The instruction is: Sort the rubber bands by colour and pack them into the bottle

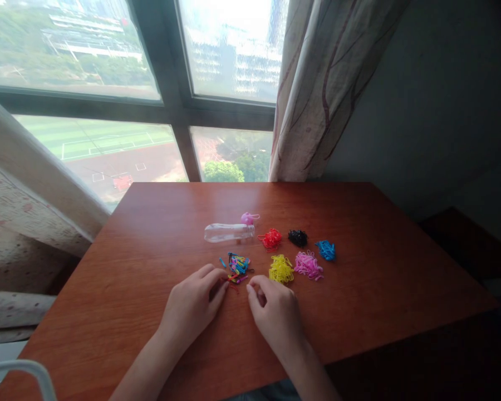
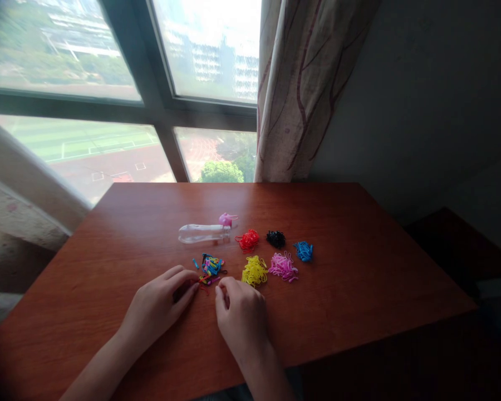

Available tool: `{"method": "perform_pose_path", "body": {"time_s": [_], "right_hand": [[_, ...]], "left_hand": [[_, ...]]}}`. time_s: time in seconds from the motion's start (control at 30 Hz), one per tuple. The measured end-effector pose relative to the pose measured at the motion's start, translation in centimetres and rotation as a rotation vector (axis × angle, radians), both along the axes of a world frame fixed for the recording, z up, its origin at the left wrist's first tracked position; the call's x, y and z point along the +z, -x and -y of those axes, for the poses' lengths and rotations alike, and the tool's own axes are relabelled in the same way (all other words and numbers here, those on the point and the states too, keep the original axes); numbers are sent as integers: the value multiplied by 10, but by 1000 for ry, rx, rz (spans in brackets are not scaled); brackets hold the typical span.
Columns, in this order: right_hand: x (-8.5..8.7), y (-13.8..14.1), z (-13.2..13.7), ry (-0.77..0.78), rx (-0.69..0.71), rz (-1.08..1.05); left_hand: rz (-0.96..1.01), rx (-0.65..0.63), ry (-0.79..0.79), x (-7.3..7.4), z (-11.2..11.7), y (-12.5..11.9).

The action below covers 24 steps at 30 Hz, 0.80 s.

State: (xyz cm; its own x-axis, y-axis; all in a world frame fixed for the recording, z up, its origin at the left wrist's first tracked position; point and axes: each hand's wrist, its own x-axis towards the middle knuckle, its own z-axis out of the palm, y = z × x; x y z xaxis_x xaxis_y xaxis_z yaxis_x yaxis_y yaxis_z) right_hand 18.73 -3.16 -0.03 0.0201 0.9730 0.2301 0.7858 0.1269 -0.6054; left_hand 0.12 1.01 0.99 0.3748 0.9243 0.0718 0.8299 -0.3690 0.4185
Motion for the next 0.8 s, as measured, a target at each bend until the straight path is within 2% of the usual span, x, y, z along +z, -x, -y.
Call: {"method": "perform_pose_path", "body": {"time_s": [0.2, 0.8], "right_hand": [[-5, 5, 4, 32, 39, 51], [-4, 4, 5, 24, 76, 72]], "left_hand": [[7, -28, 11, 1, -1, -3], [122, -6, 31, 3, -1, -3]]}}
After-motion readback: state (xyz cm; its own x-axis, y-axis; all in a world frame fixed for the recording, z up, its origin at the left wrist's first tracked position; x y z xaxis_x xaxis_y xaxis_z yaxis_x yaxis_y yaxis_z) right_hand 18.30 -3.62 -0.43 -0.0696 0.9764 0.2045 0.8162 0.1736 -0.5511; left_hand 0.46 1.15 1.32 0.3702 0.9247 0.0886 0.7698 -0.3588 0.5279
